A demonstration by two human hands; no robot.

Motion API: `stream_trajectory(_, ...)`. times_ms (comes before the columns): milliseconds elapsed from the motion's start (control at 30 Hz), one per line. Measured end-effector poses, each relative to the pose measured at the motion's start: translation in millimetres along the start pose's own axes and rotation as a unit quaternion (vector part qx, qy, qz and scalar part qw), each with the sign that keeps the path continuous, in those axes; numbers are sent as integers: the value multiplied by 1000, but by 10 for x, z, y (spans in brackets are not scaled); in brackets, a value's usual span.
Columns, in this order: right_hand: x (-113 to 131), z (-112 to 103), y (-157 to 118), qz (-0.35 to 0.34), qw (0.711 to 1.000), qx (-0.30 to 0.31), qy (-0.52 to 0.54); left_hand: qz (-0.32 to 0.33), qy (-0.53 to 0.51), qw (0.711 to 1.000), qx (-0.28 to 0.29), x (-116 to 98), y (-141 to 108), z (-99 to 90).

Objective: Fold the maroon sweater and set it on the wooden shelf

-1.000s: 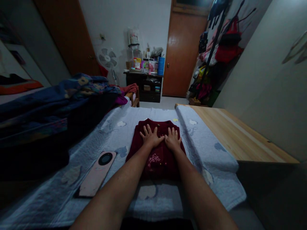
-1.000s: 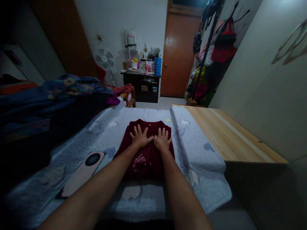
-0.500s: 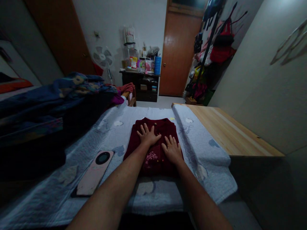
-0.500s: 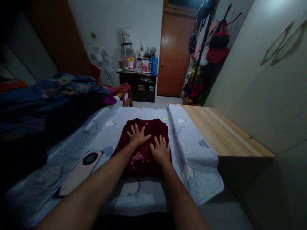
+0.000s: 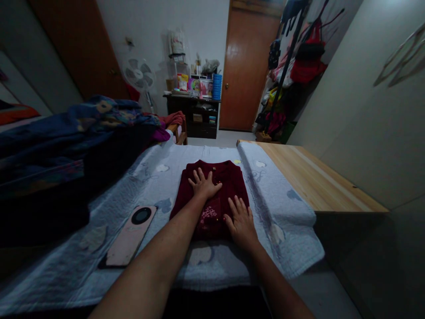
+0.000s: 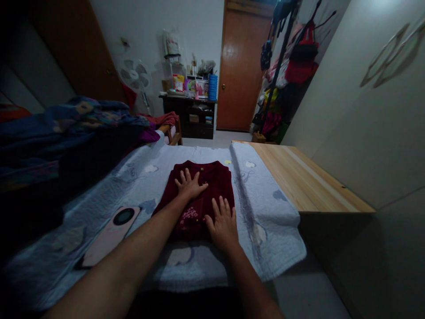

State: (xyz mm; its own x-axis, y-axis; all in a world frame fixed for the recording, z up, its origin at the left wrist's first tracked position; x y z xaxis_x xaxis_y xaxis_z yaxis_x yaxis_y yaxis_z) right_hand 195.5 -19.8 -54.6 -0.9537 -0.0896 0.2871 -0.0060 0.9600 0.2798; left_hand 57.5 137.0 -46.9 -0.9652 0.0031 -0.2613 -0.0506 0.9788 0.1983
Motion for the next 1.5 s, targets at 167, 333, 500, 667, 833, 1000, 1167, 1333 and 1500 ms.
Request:
stream_trajectory(167, -13, -19, -172, -27, 999, -21, 35, -3, -2, 1000, 0, -1, -6, -15)
stream_trajectory(333, -37, -212, -78, -31, 994, -26, 101, -1, -5, 1000, -8, 3, -19, -28)
stream_trajectory(500, 29, -352, 410, -11, 980, -77, 183, 4, -13, 1000, -24, 15, -25, -26)
stream_trajectory(667, 135, 11, 777, 0, 988, -46, 148, 12, -16, 999, -36, 31, -36, -30)
stream_trajectory(833, 76, 249, 938, 11, 998, 25, 64, 6, -13, 999, -47, 48, -39, -38)
stream_trajectory(1000, 43, 247, 1164, 9, 1000, 23, -3, 4, -5, 999, -49, 39, -40, -47)
stream_trajectory(1167, 19, 300, 1427, 5, 999, 5, -39, -3, 6, 999, -52, 24, -39, -62)
stream_trajectory(1333, -77, 382, 1653, 38, 998, 7, -45, -15, 15, 999, -49, 27, -25, -57)
stream_trajectory(1500, -116, 432, 1721, 59, 997, -3, -50, -10, 22, 999, -38, 30, -15, -47)
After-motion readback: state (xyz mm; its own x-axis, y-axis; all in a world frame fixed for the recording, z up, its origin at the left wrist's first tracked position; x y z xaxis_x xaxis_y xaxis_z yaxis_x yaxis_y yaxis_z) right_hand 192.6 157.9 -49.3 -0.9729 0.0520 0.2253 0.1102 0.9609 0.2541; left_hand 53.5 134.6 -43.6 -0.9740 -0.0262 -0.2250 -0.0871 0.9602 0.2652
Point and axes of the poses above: each hand's wrist, its own y-axis towards the middle knuckle, its own z-axis out of the palm, x = y × z, the point moved 5 cm from there along y, towards the middle knuckle, and after that the axes turned 8 degrees about -x, right-handed, at the moved point
